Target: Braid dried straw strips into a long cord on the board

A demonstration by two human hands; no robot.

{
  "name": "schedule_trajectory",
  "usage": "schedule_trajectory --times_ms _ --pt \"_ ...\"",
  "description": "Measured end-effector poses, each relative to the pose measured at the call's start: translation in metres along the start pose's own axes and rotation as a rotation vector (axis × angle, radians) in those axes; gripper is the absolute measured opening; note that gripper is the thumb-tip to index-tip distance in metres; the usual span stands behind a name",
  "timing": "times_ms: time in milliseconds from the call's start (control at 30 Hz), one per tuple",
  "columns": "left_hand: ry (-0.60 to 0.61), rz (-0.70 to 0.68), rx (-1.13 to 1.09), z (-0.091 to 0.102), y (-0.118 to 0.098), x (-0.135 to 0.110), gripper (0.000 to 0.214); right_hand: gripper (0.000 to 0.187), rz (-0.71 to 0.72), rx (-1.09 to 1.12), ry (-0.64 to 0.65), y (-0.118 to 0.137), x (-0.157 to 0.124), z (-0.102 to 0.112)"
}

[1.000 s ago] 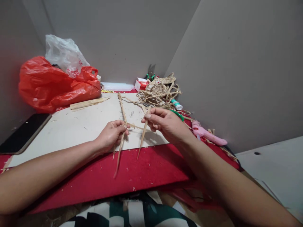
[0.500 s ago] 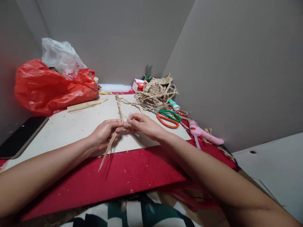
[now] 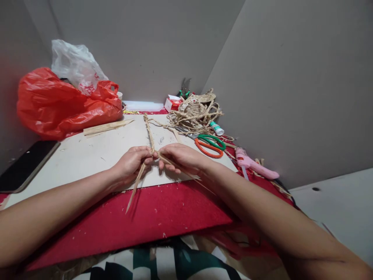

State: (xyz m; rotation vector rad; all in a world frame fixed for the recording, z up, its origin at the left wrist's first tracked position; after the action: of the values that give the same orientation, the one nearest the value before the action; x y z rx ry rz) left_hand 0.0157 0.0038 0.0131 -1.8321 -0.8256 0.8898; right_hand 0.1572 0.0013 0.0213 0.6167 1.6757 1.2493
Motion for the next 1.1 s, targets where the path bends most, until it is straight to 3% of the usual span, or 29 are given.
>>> schedule_trajectory --times_ms 267,600,733,867,1100 --pt "0.013 -0.001 0.044 0.005 0.004 0.002 0.014 0.023 -0.069 -0.052 0.186 -0.001 0.009 0.002" --pt "0.016 0.055 0.247 0.006 -0.003 0.004 0.015 0.026 -0.083 -0.172 0.203 -0.001 0.020 0.010" --pt "-0.017 0.040 0.452 0.007 -0.007 0.003 0.024 0.030 -0.096 -0.058 0.172 -0.004 0.021 0.007" --pt "0.011 -0.068 0.690 0.011 -0.011 0.005 0.019 0.026 -0.094 0.041 0.151 -0.007 0.021 0.002" --pt "0.093 -0.152 1.279 0.016 -0.027 0.003 0.029 0.024 -0.071 0.056 -0.060 -0.012 0.016 -0.008"
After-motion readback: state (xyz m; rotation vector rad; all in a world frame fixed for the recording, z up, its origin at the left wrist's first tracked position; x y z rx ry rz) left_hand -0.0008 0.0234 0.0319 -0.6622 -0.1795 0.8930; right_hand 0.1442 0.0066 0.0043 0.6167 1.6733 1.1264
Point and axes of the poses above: each hand's wrist, its own x-axis towards the middle knuckle, its own z-axis out of the back of the hand, y = z × x, the point moved 3 cm from there along x, towards the middle knuckle, and after that the axes turned 1 degree about -z, right-handed, at the moved point
